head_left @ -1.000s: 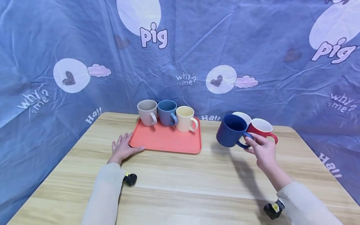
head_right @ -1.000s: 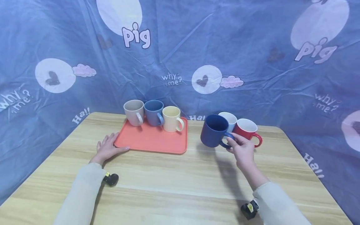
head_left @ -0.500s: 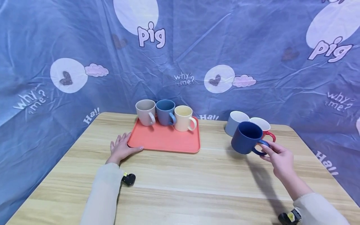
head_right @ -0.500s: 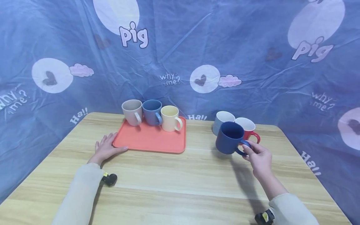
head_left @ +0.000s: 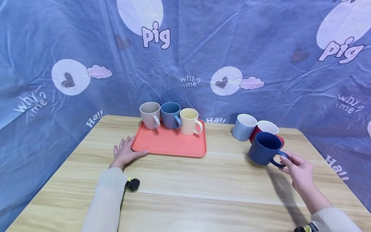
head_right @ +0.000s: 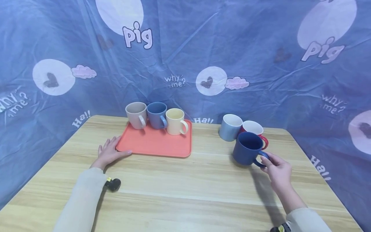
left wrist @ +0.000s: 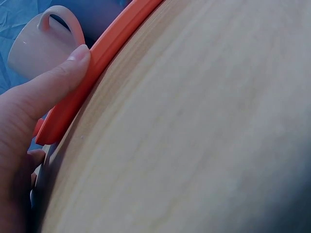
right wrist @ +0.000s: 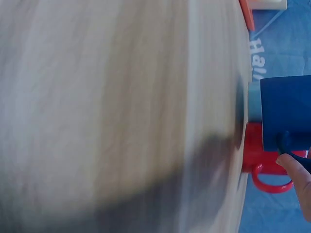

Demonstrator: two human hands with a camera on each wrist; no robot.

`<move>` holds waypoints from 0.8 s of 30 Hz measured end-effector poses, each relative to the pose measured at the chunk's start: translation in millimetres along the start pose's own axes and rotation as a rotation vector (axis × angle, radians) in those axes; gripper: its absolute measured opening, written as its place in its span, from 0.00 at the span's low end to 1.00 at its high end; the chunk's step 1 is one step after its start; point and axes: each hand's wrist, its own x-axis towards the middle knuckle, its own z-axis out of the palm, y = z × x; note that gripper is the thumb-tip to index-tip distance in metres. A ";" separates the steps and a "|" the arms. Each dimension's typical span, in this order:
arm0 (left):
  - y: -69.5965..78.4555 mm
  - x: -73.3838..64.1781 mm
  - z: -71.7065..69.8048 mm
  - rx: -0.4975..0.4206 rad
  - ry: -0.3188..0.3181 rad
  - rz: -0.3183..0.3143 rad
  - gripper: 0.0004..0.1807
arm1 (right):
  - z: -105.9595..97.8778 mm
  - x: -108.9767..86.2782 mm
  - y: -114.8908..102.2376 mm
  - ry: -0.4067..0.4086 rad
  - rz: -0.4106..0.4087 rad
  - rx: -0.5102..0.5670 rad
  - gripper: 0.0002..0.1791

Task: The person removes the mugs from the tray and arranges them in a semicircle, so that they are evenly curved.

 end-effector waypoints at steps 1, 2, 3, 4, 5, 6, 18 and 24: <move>0.0 0.1 0.2 -0.001 -0.001 0.000 0.58 | -1.8 -0.7 -0.7 0.004 0.000 -0.005 0.13; -0.1 0.3 0.4 -0.002 -0.003 0.002 0.58 | -3.5 -1.6 -1.5 0.005 0.002 -0.001 0.13; -0.3 0.4 0.6 -0.003 -0.003 0.001 0.58 | -5.2 -2.4 -2.2 0.005 0.000 0.005 0.13; -0.4 0.5 0.7 -0.004 -0.003 0.003 0.58 | -6.6 -3.1 -3.0 0.008 -0.003 0.003 0.12; -0.5 0.6 0.6 -0.003 -0.002 0.004 0.58 | -8.0 -3.8 -3.6 0.009 -0.006 0.001 0.12; -0.7 0.7 0.5 -0.001 -0.003 0.006 0.59 | -9.3 -4.6 -4.2 0.011 -0.009 -0.001 0.12; -1.7 1.1 -0.9 -0.001 -0.005 0.009 0.59 | -13.4 -19.4 -16.1 0.059 0.034 -0.015 0.11; -2.2 1.4 0.0 0.004 -0.007 0.006 0.59 | -7.1 -29.4 -29.6 0.083 0.072 -0.027 0.08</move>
